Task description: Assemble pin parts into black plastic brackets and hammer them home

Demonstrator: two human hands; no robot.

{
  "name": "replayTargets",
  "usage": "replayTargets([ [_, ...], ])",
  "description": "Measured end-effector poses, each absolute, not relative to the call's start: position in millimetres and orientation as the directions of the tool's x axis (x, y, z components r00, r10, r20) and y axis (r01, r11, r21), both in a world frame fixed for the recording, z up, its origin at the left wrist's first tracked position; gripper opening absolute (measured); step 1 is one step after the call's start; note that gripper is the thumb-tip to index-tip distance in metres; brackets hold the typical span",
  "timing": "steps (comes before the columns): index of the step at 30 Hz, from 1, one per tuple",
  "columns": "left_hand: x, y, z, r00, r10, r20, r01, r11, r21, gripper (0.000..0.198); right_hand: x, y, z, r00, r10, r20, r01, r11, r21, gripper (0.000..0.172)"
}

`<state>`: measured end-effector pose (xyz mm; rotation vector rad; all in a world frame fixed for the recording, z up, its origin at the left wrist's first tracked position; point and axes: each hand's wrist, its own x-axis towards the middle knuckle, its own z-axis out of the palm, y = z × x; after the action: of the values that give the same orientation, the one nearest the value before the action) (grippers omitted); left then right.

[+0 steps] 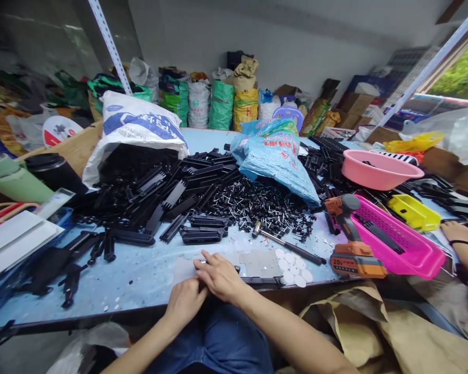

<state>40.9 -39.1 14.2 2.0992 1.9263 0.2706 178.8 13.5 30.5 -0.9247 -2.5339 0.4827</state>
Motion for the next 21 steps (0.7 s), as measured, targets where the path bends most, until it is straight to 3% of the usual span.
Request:
replayTargets([
  [2, 29.0, -35.0, 9.7, 0.258, 0.949, 0.182, 0.908, -0.303, 0.289, 0.027, 200.7, 9.0, 35.5, -0.677, 0.632, 0.378, 0.529, 0.775, -0.347, 0.045],
  [4, 24.4, -25.9, 8.2, 0.462, 0.796, 0.391, 0.819, -0.552, 0.157, 0.029, 230.1, 4.2, 33.6, -0.614, 0.612, 0.498, 0.580, 0.778, -0.241, 0.049],
  [6, 29.5, -12.5, 9.9, 0.652, 0.637, 0.411, 0.691, -0.722, 0.023, 0.042, 259.3, 1.0, 24.5, -0.575, 0.630, 0.522, 0.675, 0.726, -0.131, 0.053],
  [8, 40.6, 2.1, 14.6, 0.756, 0.595, 0.274, 0.624, -0.781, -0.025, 0.057, 281.0, 1.1, 13.3, -0.597, 0.675, 0.433, 0.740, 0.672, -0.027, 0.054],
  [11, 53.1, 18.3, 26.3, 0.716, 0.696, 0.054, 0.695, -0.718, 0.034, 0.051, 295.4, 7.6, 7.6, -0.649, 0.721, 0.244, 0.749, 0.661, 0.039, 0.053],
  [13, 52.8, 23.5, 36.4, 0.669, 0.742, -0.031, 0.741, -0.664, 0.099, 0.040, 296.2, 13.5, 16.2, -0.693, 0.706, 0.144, 0.713, 0.701, 0.000, 0.055],
  [17, 44.7, 22.4, 55.0, 0.595, 0.795, -0.118, 0.798, -0.566, 0.208, 0.044, 286.6, 19.5, 47.9, -0.779, 0.625, -0.045, 0.624, 0.766, -0.156, 0.054],
  [21, 51.1, 13.2, 61.5, 0.307, 0.938, -0.158, 0.946, -0.283, 0.158, 0.050, 262.3, 17.4, 67.7, -0.657, 0.737, -0.158, 0.751, 0.658, -0.054, 0.053],
])
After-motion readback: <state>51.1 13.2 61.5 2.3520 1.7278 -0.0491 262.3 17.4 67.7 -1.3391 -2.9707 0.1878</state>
